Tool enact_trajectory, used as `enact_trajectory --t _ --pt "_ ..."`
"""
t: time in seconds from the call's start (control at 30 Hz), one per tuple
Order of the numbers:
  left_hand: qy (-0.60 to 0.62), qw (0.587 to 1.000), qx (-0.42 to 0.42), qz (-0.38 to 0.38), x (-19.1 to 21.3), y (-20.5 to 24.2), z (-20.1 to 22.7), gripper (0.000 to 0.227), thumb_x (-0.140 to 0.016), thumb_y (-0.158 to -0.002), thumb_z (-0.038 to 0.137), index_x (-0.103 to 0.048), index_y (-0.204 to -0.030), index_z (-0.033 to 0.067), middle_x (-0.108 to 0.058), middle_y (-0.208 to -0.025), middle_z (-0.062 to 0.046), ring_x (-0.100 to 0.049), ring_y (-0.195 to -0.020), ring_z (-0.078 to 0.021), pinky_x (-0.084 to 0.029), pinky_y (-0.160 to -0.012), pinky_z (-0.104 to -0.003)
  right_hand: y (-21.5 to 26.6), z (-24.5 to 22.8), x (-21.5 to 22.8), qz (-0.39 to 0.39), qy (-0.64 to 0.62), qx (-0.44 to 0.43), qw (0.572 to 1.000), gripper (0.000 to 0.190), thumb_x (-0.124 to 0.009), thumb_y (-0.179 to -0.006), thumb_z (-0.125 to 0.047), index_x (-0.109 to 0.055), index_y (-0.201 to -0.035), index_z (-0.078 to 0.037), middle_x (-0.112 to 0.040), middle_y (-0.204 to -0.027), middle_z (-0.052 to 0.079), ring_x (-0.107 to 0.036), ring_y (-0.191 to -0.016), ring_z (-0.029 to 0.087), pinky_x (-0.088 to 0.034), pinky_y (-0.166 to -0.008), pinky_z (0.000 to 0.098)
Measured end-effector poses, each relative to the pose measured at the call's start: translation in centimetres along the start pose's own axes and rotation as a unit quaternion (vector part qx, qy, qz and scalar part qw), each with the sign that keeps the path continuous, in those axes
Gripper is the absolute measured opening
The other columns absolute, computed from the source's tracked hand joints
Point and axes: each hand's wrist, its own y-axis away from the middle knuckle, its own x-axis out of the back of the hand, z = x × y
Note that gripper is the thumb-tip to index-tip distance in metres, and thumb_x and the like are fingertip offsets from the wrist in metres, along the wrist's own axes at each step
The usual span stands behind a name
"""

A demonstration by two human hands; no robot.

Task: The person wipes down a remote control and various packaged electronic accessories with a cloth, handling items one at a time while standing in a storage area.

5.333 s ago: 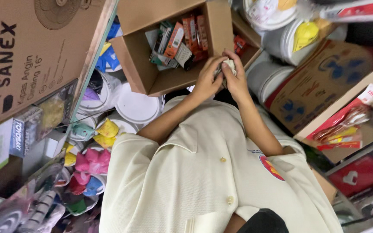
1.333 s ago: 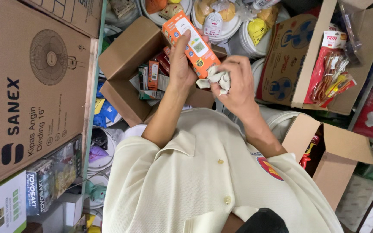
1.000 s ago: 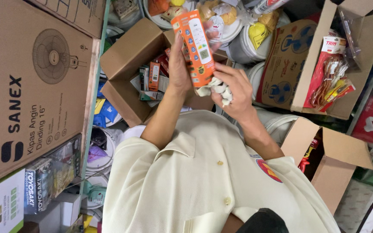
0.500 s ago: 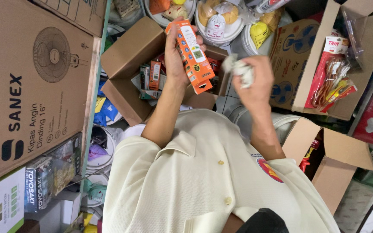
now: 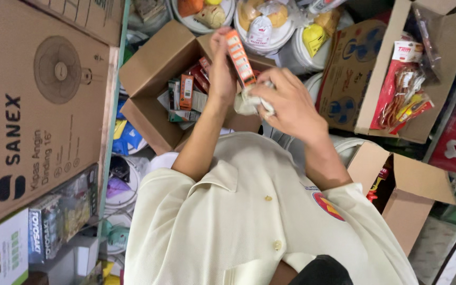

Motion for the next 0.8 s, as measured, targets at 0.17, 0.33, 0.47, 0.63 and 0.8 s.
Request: enact_trajectory --t 0.17,0.33,0.47,0.63,0.8 --pt "0.209 0.958 0.195 0.032 2.5 -1.1 1.8 0.061 -0.050 -0.099 0.061 -0.059 -0.092 0.0016 -0.062 -0.081 -0.016 -0.061 -0.076 -0.0293 -0.056 -0.069 -0.044 3.4 2.8 0.0 0.278 -0.258 -0.170 0.910 0.021 -0.065 -0.099 -0.003 -0.063 -0.120 -0.004 -0.059 -0.120 0.010 -0.058 -0.099 0.017 -0.050 -0.088 0.0315" --pt "0.332 0.880 0.297 0.164 2.2 -1.9 -0.5 0.050 -0.045 -0.101 0.051 -0.054 -0.091 0.0028 -0.061 -0.084 -0.016 -0.064 -0.078 -0.0312 -0.057 -0.075 -0.042 3.6 3.4 -2.9 0.433 -0.156 -0.090 0.883 0.031 -0.060 -0.105 -0.014 -0.055 -0.133 -0.003 -0.056 -0.128 0.012 -0.056 -0.117 0.020 -0.046 -0.107 0.0337" --pt "0.215 0.911 0.337 0.100 2.2 -0.3 -3.6 0.050 -0.044 -0.101 0.051 -0.060 -0.098 0.0038 -0.067 -0.092 -0.018 -0.068 -0.084 -0.0310 -0.058 -0.079 -0.044 2.6 3.1 -4.3 0.261 -0.134 -0.015 0.956 0.032 -0.058 -0.104 -0.015 -0.057 -0.132 0.001 -0.059 -0.135 0.020 -0.060 -0.125 0.034 -0.047 -0.108 0.0398" --pt "0.187 0.925 0.327 0.042 2.6 1.2 -5.5 0.049 -0.046 -0.103 0.051 -0.064 -0.103 0.0056 -0.069 -0.093 -0.012 -0.070 -0.085 -0.0271 -0.058 -0.080 -0.044 2.1 3.5 -5.1 0.261 -0.214 -0.010 0.941 0.025 -0.058 -0.102 -0.011 -0.061 -0.123 0.001 -0.066 -0.123 0.016 -0.064 -0.112 0.031 -0.051 -0.100 0.0382" --pt "0.166 0.933 0.309 0.079 2.5 3.6 -7.6 0.039 -0.048 -0.108 0.046 -0.064 -0.107 0.0102 -0.069 -0.101 -0.008 -0.067 -0.097 -0.0236 -0.055 -0.093 -0.043 2.3 4.2 -7.8 0.356 -0.202 -0.090 0.908 0.023 -0.057 -0.103 -0.007 -0.060 -0.124 0.002 -0.062 -0.119 0.015 -0.061 -0.107 0.024 -0.050 -0.094 0.0325"
